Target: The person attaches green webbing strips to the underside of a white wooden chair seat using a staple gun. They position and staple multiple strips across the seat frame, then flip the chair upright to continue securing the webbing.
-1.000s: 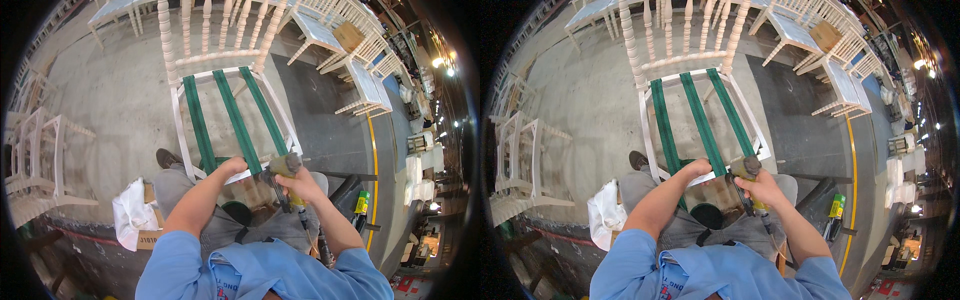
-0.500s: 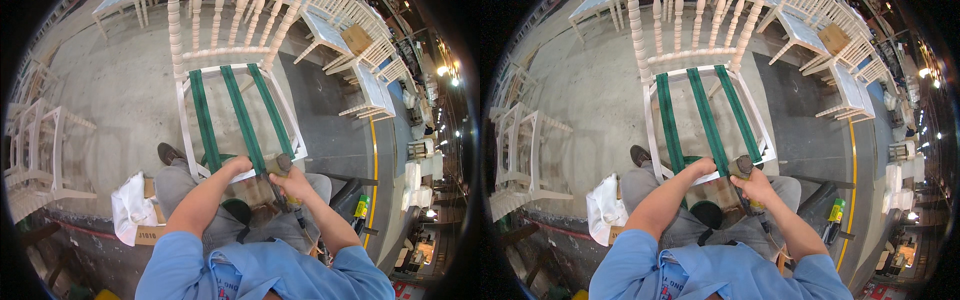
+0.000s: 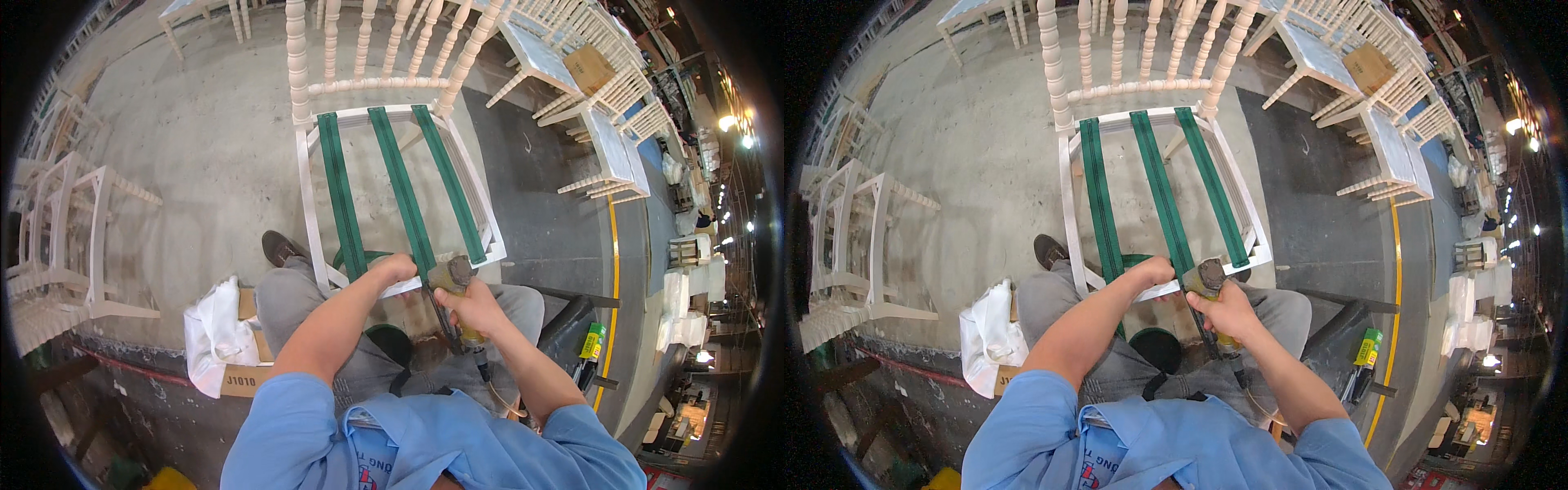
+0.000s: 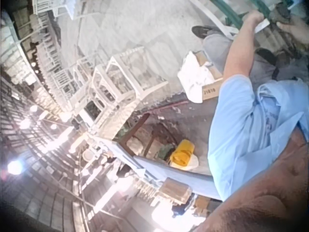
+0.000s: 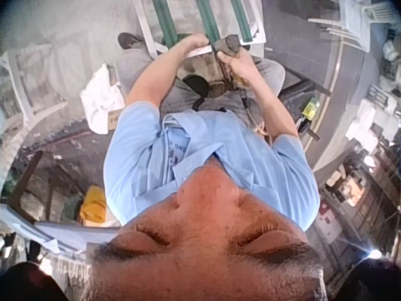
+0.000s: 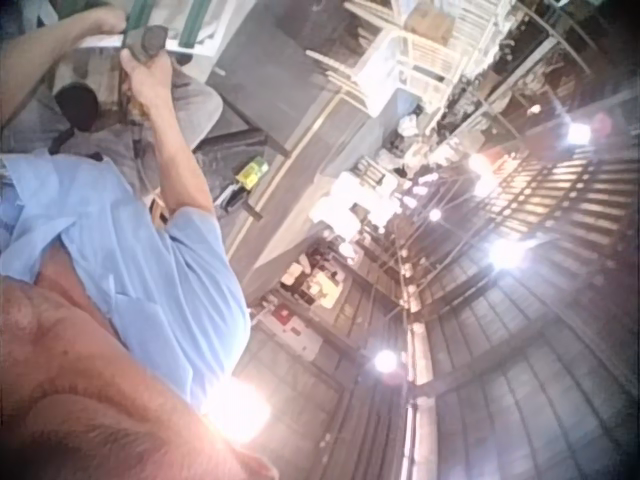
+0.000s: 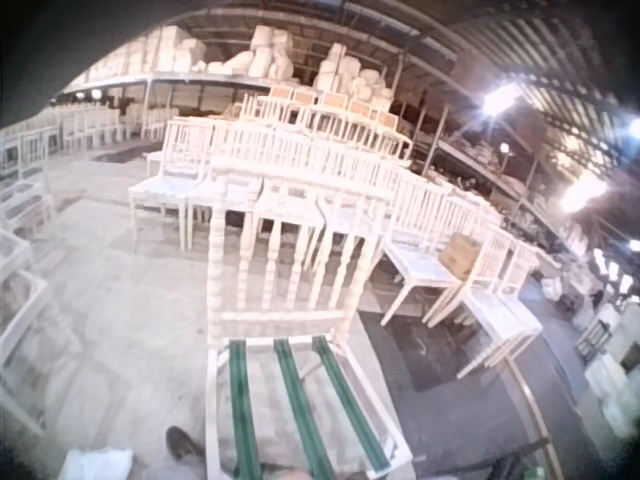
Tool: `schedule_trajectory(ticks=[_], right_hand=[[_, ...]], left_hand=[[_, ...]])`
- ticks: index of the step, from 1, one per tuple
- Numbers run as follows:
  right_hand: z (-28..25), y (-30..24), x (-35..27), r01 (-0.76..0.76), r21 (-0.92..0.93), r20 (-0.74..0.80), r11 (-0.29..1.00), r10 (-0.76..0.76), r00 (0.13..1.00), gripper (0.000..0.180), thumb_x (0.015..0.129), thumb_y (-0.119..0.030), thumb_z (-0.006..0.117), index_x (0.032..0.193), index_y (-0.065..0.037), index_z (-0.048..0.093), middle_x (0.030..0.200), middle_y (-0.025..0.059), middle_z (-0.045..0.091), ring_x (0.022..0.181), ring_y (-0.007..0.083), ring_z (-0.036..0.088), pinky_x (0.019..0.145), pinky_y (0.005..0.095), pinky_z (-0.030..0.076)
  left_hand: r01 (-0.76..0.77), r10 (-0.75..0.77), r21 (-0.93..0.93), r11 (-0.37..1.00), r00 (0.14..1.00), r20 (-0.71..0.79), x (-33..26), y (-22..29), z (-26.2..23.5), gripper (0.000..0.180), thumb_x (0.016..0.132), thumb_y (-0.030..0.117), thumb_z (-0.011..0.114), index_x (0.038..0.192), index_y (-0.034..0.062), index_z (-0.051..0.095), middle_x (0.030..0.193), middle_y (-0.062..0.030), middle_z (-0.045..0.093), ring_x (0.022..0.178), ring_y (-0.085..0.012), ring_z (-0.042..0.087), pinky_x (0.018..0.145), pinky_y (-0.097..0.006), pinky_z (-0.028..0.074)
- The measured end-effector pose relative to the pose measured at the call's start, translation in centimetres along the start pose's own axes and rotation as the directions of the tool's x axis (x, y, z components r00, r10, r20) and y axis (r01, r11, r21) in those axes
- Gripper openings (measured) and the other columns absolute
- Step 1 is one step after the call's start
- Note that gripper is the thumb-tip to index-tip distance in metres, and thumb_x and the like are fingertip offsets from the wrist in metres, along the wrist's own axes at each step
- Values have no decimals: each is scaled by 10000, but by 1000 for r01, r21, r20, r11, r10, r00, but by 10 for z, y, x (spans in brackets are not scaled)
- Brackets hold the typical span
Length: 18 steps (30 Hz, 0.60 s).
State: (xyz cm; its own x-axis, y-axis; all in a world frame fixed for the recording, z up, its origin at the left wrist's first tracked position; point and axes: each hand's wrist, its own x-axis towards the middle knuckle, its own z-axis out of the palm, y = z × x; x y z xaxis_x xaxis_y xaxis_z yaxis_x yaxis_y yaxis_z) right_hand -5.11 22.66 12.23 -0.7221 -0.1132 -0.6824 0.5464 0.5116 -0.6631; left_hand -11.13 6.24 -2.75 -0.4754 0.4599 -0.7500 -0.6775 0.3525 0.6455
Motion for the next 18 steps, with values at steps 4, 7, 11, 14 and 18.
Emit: schedule_trajectory(ticks=[4, 7, 11, 14, 18], right_hand=[[-16, -5, -17, 57, 98, -20, 994, -56, 998, 335, 921, -267, 715, 1083, 4, 603, 840, 41, 643, 518, 115, 559, 468, 271, 452], [-33, -9, -40, 141, 195, -67, 970, -131, 989, 248, 941, -221, 687, 1070, -18, 625, 861, 34, 648, 533, 114, 557, 476, 270, 451], [-73, 18, -68, 192, 246, -155, 950, -157, 975, 214, 958, -199, 652, 1079, -25, 618, 879, 33, 637, 557, 117, 559, 496, 267, 463], [-88, 39, -78, 248, 293, -255, 923, -175, 951, 198, 954, -201, 664, 1050, -35, 616, 858, 30, 631, 554, 120, 561, 483, 276, 455], [-78, 35, -71, 207, 373, -163, 905, -155, 974, 233, 936, -229, 697, 1015, -19, 631, 824, 30, 639, 543, 120, 562, 479, 277, 453]], left_hand=[[31, -31, -2, 1000, 1000, -1, 4, -4, -6, 247, 864, 194, 621, 929, -11, 742, 905, -166, 743, 695, -311, 720, 584, -435, 574], [-77, 260, 500, 862, 915, -307, -10, -5, -18, 257, 848, 195, 631, 954, -10, 744, 1008, -213, 725, 891, -360, 717, 746, -446, 567], [-266, 583, 530, 805, 521, -624, -62, 2, 16, 276, 901, 219, 580, 1093, 49, 681, 868, -178, 717, 856, -294, 701, 768, -424, 535], [-268, 297, 128, 955, 828, -476, -100, 9, 57, 231, 942, 199, 558, 1095, 72, 674, 876, -122, 711, 847, -213, 698, 682, -372, 540], [-47, -90, -508, 860, 966, -242, -63, -50, 101, 521, 899, 145, 628, 1397, 132, 476, 1040, -78, 684, 782, -214, 670, 623, -369, 518]])
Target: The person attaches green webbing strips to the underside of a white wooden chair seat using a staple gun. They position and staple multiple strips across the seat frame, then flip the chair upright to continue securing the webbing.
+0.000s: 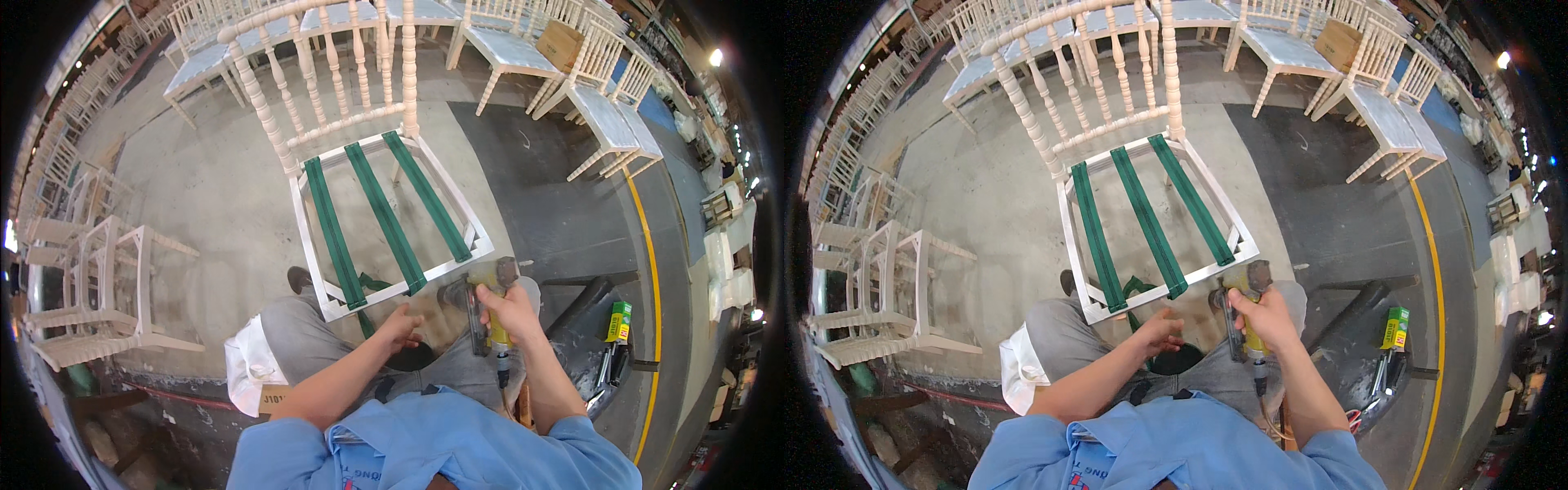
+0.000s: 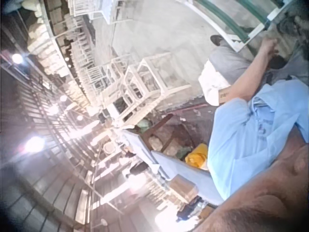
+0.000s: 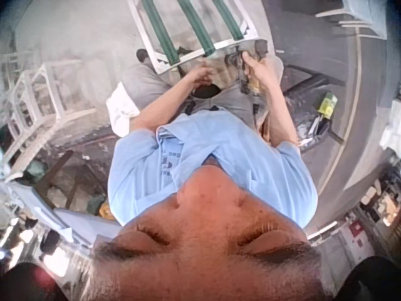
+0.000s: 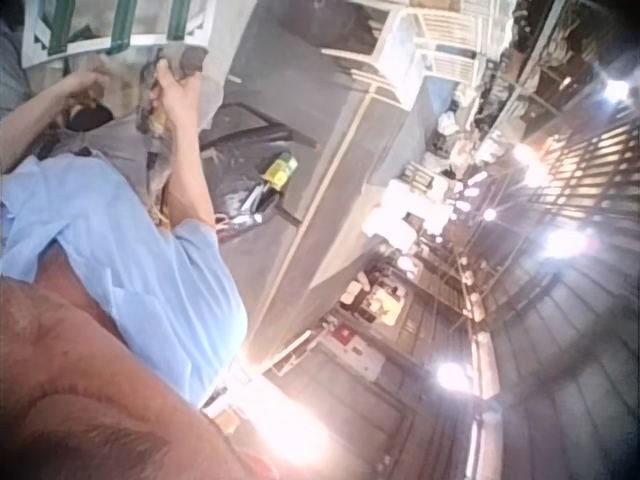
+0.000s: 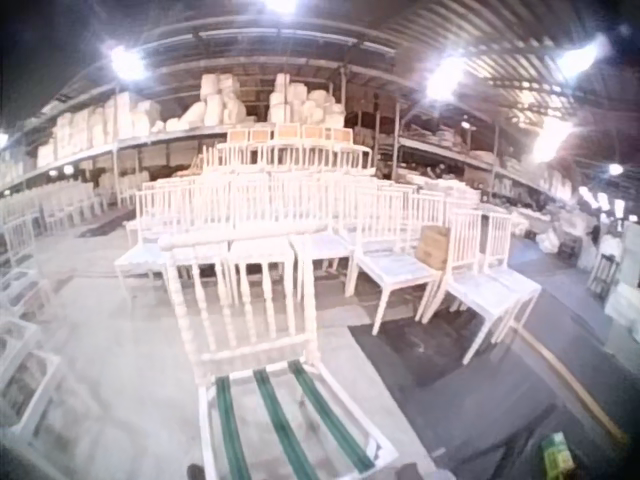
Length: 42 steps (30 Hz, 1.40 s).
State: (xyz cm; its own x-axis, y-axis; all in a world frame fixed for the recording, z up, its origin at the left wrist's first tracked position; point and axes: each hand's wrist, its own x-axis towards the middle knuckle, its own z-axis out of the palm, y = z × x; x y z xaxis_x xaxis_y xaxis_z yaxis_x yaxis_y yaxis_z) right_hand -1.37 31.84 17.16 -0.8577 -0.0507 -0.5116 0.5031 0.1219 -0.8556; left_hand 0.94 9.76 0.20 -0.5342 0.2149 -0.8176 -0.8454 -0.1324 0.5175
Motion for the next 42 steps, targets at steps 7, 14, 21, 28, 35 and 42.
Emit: schedule_trajectory(ticks=[7, 14, 21, 28, 35, 42], right_hand=[[10, 4, -1, 75, 4, 136, 997, -74, 988, 248, 924, -242, 711, 998, -16, 640, 815, 25, 623, 555, 112, 575, 482, 266, 457], [-4, 17, 6, 48, 7, 110, 999, -49, 993, 302, 921, -267, 718, 1047, -14, 612, 826, 23, 622, 540, 110, 564, 473, 262, 444], [37, -4, 40, -54, -173, 178, 983, 86, 980, 328, 920, -284, 717, 1080, -23, 601, 838, 28, 618, 530, 107, 547, 467, 270, 433], [56, 4, 69, -81, -285, 146, 955, 127, 981, 370, 910, -301, 724, 1088, -1, 601, 848, 40, 627, 521, 112, 543, 474, 276, 446], [69, 7, 76, -101, -391, 102, 915, 152, 983, 417, 891, -327, 740, 1091, 19, 621, 812, 56, 651, 524, 114, 566, 475, 288, 465], [75, 5, 75, -86, -419, 109, 904, 145, 983, 402, 896, -334, 731, 1082, 8, 632, 796, 59, 657, 523, 119, 571, 474, 294, 474]], left_hand=[[-352, 356, 51, 935, 928, -110, 53, -24, 12, 480, 872, 215, 711, 1329, 137, 587, 1221, -113, 616, 1105, -283, 596, 904, -392, 473], [-487, 500, 504, 713, 858, 122, -29, 6, 15, 331, 927, 323, 645, 1023, 13, 712, 1054, -123, 692, 947, -181, 629, 822, -342, 494], [-332, 335, -78, 940, 942, 31, -14, 104, -27, 287, 994, 296, 513, 1059, 50, 646, 957, -33, 741, 730, -120, 605, 597, -303, 493], [-262, 263, -35, 964, 964, 30, 13, 113, -38, 285, 1008, 285, 476, 1059, 55, 637, 958, -15, 745, 518, -87, 495, 410, -275, 395], [-234, 235, -97, 967, 972, -2, 12, 114, -36, 297, 985, 305, 518, 987, 65, 693, 860, 5, 699, 621, -103, 529, 445, -307, 388], [-239, 244, -113, 964, 969, 28, 14, 115, -40, 279, 982, 290, 515, 960, 63, 677, 904, -2, 717, 624, -100, 535, 445, -299, 386]])
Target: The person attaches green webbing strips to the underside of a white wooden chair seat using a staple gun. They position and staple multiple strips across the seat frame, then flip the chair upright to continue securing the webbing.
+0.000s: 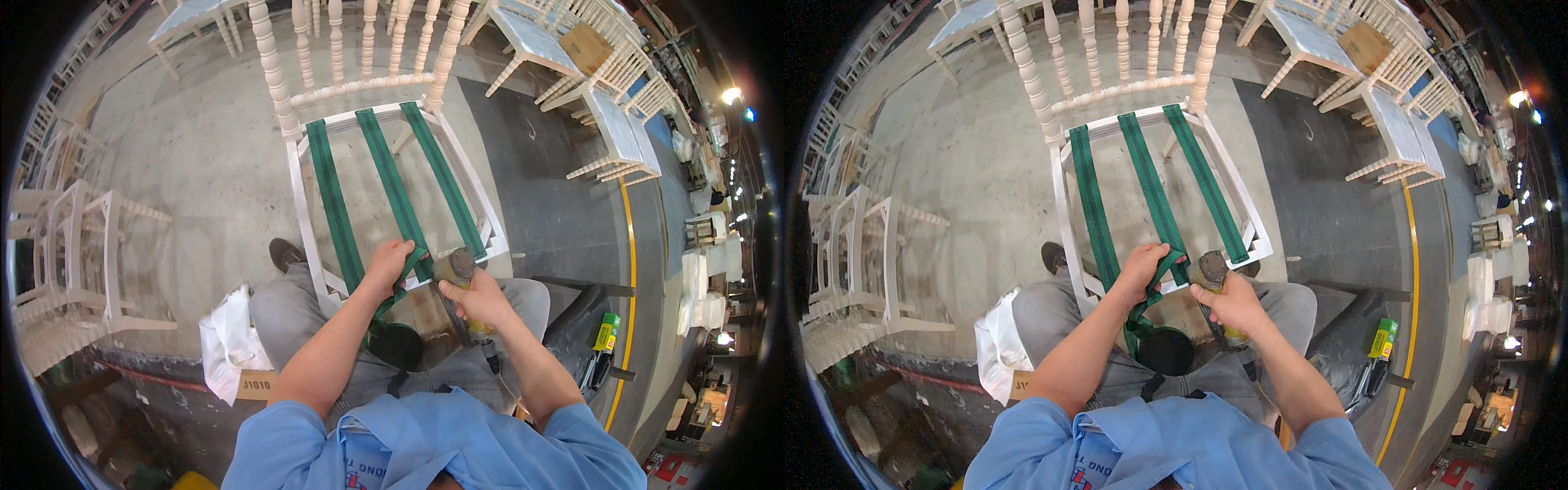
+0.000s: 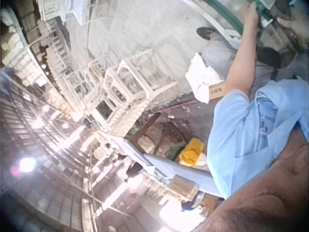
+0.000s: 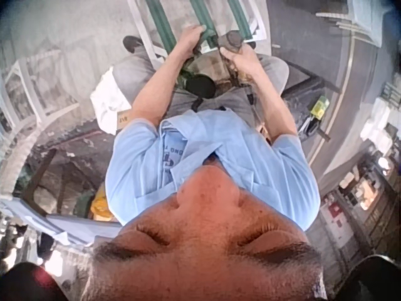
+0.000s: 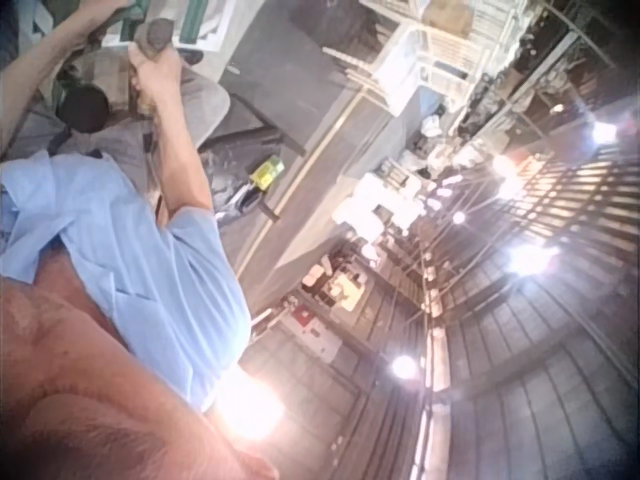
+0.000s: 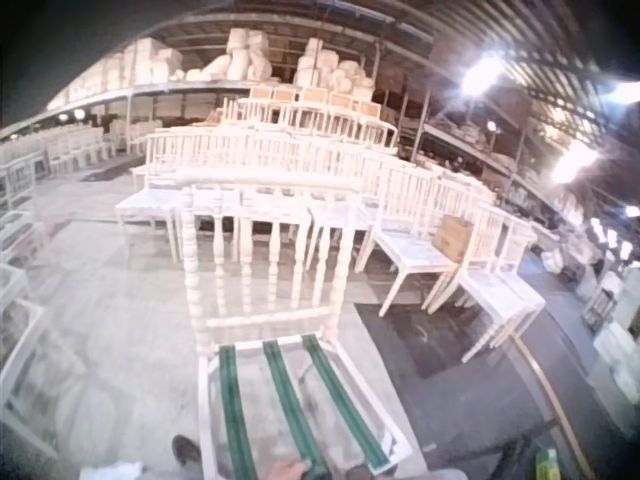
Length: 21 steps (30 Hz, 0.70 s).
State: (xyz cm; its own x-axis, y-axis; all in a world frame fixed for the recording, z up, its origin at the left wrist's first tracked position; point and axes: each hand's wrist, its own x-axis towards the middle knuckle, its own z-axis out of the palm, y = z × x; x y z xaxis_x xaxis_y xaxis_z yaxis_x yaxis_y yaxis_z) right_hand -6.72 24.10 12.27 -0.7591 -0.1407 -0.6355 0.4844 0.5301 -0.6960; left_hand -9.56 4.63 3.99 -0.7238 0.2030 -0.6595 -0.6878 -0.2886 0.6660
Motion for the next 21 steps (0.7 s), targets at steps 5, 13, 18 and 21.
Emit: schedule_trajectory(ticks=[5, 13, 18, 21], right_hand=[[7, 3, 1, -26, -18, -9, 1000, 26, 1000, 431, 887, -355, 737, 1085, 10, 619, 798, 65, 657, 523, 123, 577, 487, 290, 485], [18, -7, -9, -4, -38, -2, 999, 4, 1000, 388, 895, -313, 733, 1093, 3, 623, 802, 64, 661, 518, 123, 579, 480, 279, 476], [-46, -12, -72, 121, 285, -190, 951, -67, 979, 287, 943, -212, 692, 1137, -10, 630, 859, 24, 666, 518, 103, 556, 471, 256, 470], [-116, 16, -130, 197, 403, -414, 894, -13, 910, 341, 931, -245, 712, 1157, -17, 596, 888, 44, 647, 594, 139, 613, 515, 291, 500]], left_hand=[[-20, 22, -28, 999, 998, 60, 1, 1, -1, 281, 986, 288, 511, 992, 57, 673, 933, -12, 729, 578, -96, 534, 425, -281, 394], [3, 0, -25, 1000, 993, 114, 0, 5, -12, 314, 992, 304, 503, 1067, 45, 664, 966, -30, 735, 605, -108, 550, 455, -291, 409], [-76, 37, 152, 985, 969, 242, -7, 7, -6, 349, 966, 333, 589, 1126, 29, 653, 1043, -31, 741, 791, -106, 607, 682, -284, 479], [-209, 89, 370, 905, 944, 317, -13, -13, -4, 371, 931, 326, 653, 1138, 20, 686, 1047, -43, 704, 893, -135, 603, 821, -307, 489]])
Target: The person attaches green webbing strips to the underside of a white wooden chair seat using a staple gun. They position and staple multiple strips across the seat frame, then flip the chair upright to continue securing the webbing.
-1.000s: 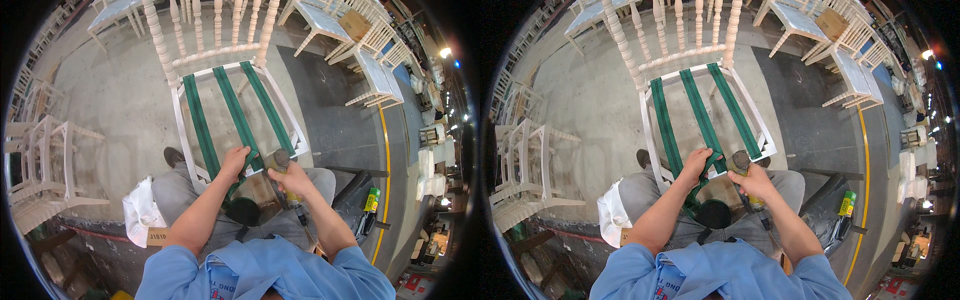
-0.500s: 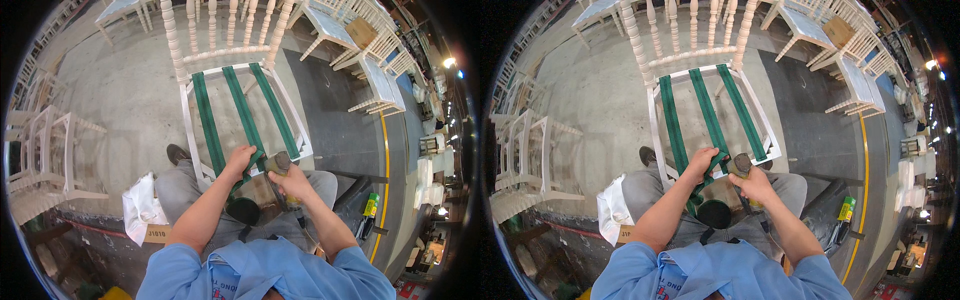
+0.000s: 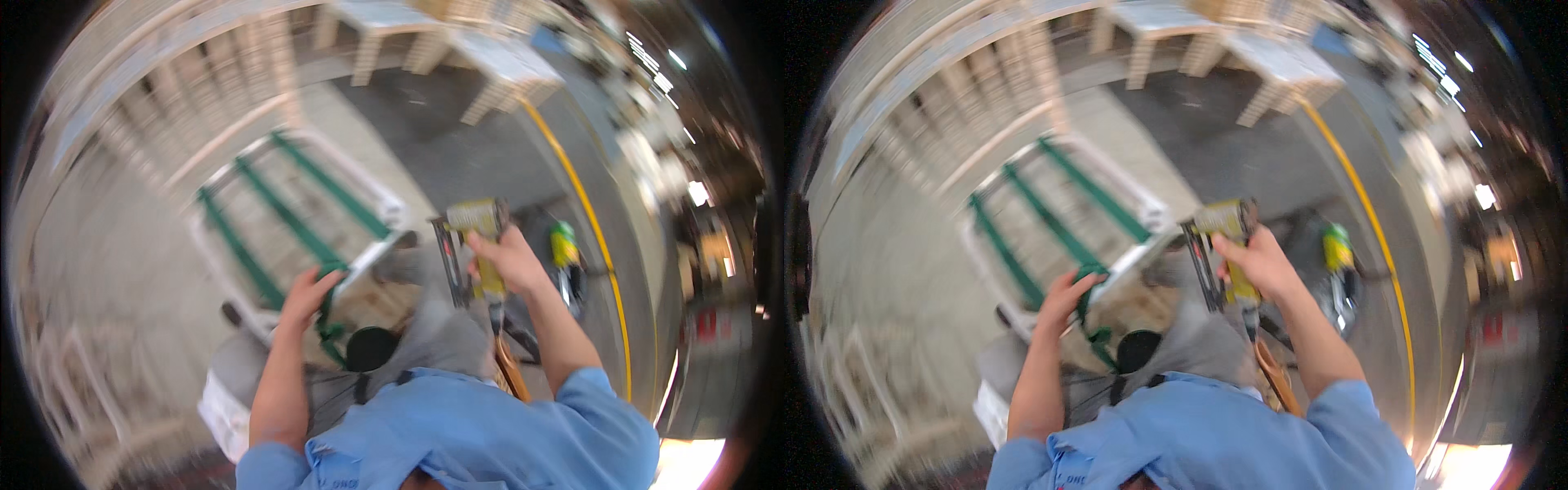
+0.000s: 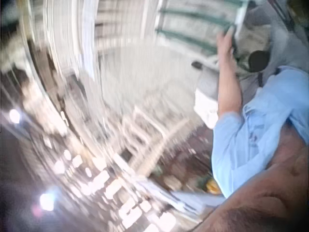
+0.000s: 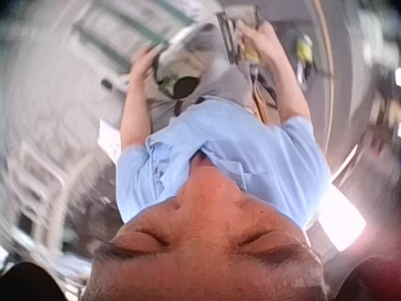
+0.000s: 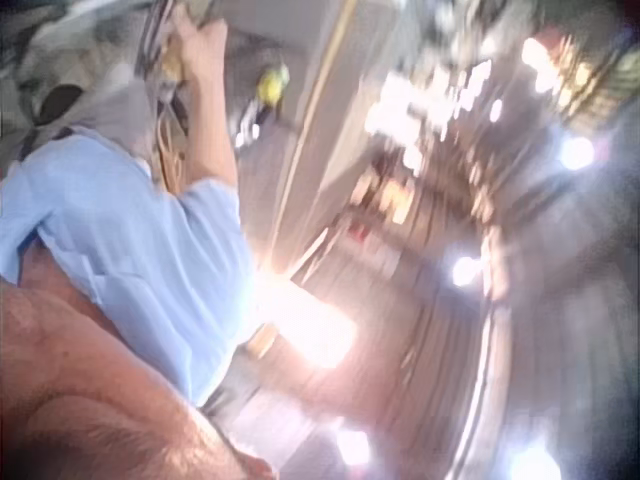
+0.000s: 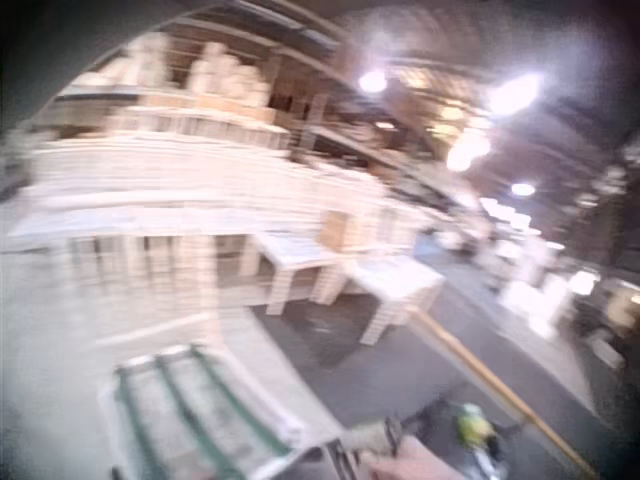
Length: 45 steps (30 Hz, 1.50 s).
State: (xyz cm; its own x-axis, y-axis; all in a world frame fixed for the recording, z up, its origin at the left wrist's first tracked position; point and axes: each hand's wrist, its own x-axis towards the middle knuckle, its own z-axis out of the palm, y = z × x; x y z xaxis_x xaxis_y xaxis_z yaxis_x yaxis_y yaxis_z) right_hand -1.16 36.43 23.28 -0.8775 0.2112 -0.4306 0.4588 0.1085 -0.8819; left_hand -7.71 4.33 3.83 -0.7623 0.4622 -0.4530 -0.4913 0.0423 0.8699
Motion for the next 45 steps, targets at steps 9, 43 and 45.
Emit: schedule_trajectory(ticks=[9, 43, 45], right_hand=[[-207, 97, -67, -161, 219, -430, 962, 244, 869, 423, 905, -378, 728, 1144, -58, 589, 966, 49, 593, 616, 163, 586, 545, 330, 495], [-237, 241, -210, -255, -21, -574, 967, 197, 795, 495, 888, -76, 665, 1359, -58, 514, 738, -10, 582, 606, 75, 583, 465, 226, 420], [-218, 212, -158, -166, -115, -513, 979, 84, 855, 548, 868, -99, 729, 1367, -66, 505, 855, 15, 605, 737, 99, 608, 585, 231, 468]], left_hand=[[-118, 245, 653, 748, 964, -106, -18, -25, 35, 310, 912, 199, 643, 1151, 0, 640, 904, -172, 681, 837, -299, 652, 786, -380, 495], [147, -225, -428, 892, 965, -137, -40, 19, 13, 206, 993, 222, 595, 1028, 27, 654, 872, -52, 685, 723, -159, 654, 660, -288, 536], [64, -166, -503, 862, 973, -161, -34, 22, 7, 195, 984, 199, 609, 1001, 9, 649, 839, -42, 650, 699, -161, 642, 646, -318, 551]])
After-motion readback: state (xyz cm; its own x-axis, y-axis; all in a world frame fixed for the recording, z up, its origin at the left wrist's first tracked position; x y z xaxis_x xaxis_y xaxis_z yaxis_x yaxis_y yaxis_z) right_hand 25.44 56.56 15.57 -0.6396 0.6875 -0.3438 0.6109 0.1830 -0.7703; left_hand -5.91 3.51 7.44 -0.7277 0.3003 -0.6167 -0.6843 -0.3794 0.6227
